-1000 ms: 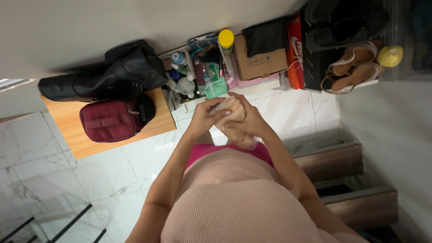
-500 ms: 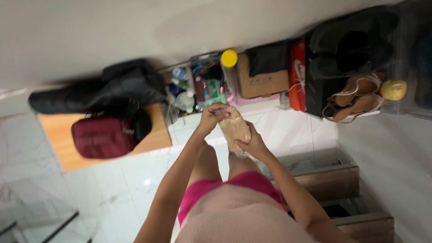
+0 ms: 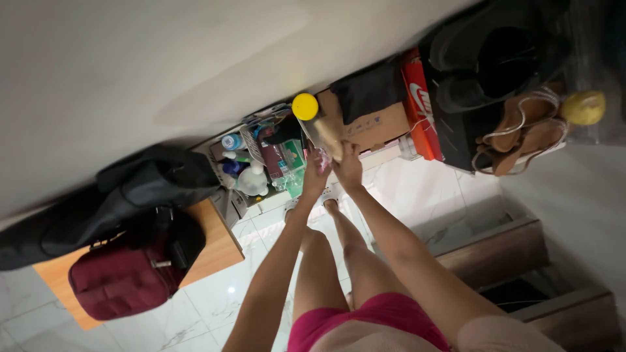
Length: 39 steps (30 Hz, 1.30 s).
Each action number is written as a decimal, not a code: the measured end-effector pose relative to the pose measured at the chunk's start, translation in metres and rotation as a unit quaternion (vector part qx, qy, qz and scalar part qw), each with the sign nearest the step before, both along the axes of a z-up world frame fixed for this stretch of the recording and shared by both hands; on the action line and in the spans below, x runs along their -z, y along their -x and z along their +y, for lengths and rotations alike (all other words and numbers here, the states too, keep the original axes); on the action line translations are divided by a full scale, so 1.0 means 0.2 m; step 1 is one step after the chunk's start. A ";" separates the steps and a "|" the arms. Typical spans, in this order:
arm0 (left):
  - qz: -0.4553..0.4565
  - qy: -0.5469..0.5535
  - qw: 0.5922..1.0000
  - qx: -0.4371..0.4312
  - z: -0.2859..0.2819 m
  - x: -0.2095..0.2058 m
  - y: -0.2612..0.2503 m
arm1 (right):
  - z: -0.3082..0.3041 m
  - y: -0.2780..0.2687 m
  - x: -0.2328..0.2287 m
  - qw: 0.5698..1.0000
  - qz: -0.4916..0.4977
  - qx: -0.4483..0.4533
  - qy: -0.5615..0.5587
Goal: Unpacking various electronics accessories and then cleaning a component from a printer with a cloth.
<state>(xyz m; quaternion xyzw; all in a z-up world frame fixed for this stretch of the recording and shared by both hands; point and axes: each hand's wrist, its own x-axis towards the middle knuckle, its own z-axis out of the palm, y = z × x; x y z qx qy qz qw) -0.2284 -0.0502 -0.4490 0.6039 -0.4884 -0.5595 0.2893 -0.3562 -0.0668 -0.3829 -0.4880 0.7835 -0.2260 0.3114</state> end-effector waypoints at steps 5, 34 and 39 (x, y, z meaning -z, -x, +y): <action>0.000 0.009 1.000 0.024 0.12 0.06 -0.06 | -0.01 -0.15 0.30 0.997 0.061 -0.022 -0.037; -0.009 0.059 0.997 -0.050 0.14 -0.51 -0.17 | 0.12 -0.11 -0.10 0.996 -0.056 -0.072 -0.004; -0.014 0.044 0.996 -0.082 0.25 -1.09 -0.28 | 0.30 -0.13 -0.69 0.965 -0.219 -0.135 0.058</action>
